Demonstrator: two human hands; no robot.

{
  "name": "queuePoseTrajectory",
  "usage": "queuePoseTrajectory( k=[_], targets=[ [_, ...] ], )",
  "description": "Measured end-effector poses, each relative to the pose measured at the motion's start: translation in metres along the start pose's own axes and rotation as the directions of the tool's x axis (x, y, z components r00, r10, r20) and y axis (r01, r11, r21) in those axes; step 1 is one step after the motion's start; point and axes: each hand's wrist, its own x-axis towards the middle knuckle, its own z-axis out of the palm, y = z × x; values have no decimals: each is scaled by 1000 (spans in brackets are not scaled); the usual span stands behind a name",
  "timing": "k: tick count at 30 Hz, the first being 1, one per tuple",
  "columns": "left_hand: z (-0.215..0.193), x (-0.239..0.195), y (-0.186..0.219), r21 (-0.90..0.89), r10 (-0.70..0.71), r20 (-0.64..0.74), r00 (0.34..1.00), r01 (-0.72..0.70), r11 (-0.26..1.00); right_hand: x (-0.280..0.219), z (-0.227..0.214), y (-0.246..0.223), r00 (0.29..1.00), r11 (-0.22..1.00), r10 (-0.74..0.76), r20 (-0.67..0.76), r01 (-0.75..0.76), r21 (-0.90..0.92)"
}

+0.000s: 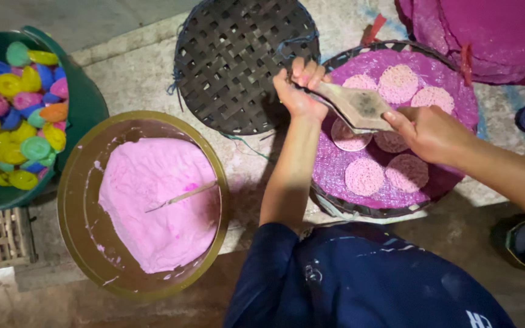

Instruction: The person scoops pink dough from a bowl and presses it into a handheld press to form circular pieces, placing them onto a woven tray. The process is repeated multiple times, with the person occasionally adjusting the dough and the press.

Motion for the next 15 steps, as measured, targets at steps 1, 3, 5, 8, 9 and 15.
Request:
queuePoseTrajectory(
  k=[1, 3, 5, 8, 9, 15],
  targets=[
    [1, -2, -2, 6, 3, -14, 1000, -3, 1000, 1, 2, 2, 1000, 1000, 5, -15, -5, -15],
    [7, -7, -7, -4, 13, -21, 1000, -14, 1000, 3, 7, 4, 999, 999, 12, -44, -14, -45],
    [19, -9, -10, -36, 23, -5, 1000, -24, 999, 4, 12, 6, 989, 997, -62, -134, 54, -60],
    [47, -10, 9, 40, -26, 247, 969, 17, 999, 7, 15, 10, 959, 978, -167, -230, 190, 81],
    [54, -15, 21, 170, -55, 165, 985, 26, 985, 5, 20, 12, 948, 957, -198, -250, 243, 162],
    [46, -58, 47, 913, -64, 24, 998, 4, 408, -26, 46, 39, 817, 827, -291, -498, 476, 298]
  ],
)
